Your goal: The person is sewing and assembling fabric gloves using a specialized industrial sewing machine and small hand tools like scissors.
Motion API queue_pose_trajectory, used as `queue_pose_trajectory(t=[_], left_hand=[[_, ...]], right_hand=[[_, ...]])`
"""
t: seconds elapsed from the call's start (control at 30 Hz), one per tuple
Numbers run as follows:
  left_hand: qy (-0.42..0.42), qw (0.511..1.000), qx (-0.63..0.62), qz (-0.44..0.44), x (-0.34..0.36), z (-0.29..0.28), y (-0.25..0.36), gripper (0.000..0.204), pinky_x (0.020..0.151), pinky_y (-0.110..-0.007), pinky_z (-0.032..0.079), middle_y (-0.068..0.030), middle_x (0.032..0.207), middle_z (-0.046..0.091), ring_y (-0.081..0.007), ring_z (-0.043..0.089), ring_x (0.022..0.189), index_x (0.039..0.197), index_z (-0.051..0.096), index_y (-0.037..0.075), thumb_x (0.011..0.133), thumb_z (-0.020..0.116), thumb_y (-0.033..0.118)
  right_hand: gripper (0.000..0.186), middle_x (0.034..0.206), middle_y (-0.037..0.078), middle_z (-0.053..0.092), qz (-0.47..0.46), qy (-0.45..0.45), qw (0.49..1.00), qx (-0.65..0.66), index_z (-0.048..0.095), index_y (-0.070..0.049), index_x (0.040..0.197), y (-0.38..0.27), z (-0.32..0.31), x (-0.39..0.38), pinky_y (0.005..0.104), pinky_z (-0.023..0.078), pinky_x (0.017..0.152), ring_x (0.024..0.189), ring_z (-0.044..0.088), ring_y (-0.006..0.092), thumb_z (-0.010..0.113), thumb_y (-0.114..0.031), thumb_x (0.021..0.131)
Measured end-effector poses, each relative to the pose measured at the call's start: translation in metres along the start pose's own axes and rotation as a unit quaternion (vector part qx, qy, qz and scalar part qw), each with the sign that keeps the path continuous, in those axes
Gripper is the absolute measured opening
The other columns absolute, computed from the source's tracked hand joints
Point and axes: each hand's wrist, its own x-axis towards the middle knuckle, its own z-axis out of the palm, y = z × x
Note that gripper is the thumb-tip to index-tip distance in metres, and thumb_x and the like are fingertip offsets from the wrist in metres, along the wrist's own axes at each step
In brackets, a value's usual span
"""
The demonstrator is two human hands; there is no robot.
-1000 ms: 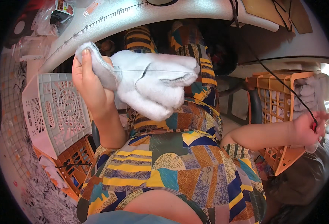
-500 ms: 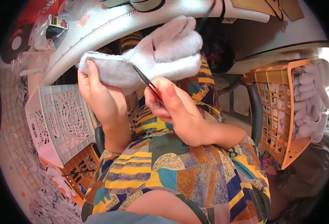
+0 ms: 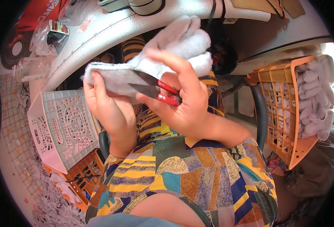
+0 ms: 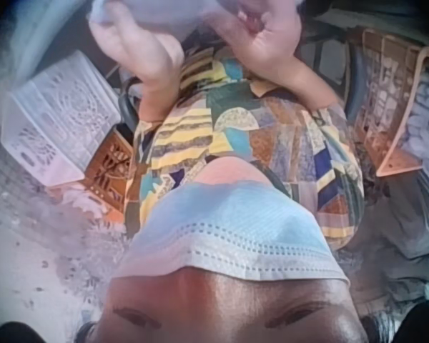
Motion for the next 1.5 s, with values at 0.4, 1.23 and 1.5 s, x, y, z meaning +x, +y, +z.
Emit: queue_pose_trajectory(t=[0.4, 1.23, 1.5], left_hand=[[0.011, 0.997, -0.039, -0.067, 0.006, -0.002, 0.008, 0.017, 0.090, -0.033, 0.045, -0.0055, 0.103, 0.057, -0.0139, 0.056, 0.097, 0.109, 0.050, 0.003, 0.102, 0.044, 0.017], [-0.031, 0.970, -0.136, -0.198, 0.013, -0.015, 0.003, 0.019, 0.095, -0.035, 0.043, -0.0055, 0.109, 0.058, -0.0160, 0.056, 0.103, 0.111, 0.051, 0.005, 0.102, 0.042, 0.020], [-0.017, 0.947, -0.194, -0.257, 0.011, -0.018, 0.007, 0.018, 0.093, -0.034, 0.045, -0.0039, 0.103, 0.060, -0.0148, 0.057, 0.100, 0.107, 0.053, 0.007, 0.102, 0.041, 0.021]], right_hand=[[0.017, 0.070, -0.008, 0.052, 0.017, 0.073, 0.994, -0.074, 0.063, -0.002, 0.088, 0.018, -0.010, 0.023, 0.0154, 0.028, 0.052, 0.060, 0.038, -0.0008, 0.067, -0.018, 0.090], [0.036, 0.093, 0.001, 0.055, 0.042, 0.008, 0.987, 0.154, 0.049, 0.004, 0.116, 0.014, 0.000, 0.005, 0.0160, 0.032, 0.060, 0.071, 0.042, 0.0002, 0.053, -0.026, 0.097], [0.028, 0.068, 0.009, 0.062, -0.024, 0.018, 0.995, -0.099, 0.059, 0.000, 0.093, 0.016, 0.000, 0.000, 0.0264, 0.047, 0.050, 0.055, 0.061, 0.0167, 0.069, -0.025, 0.087]])
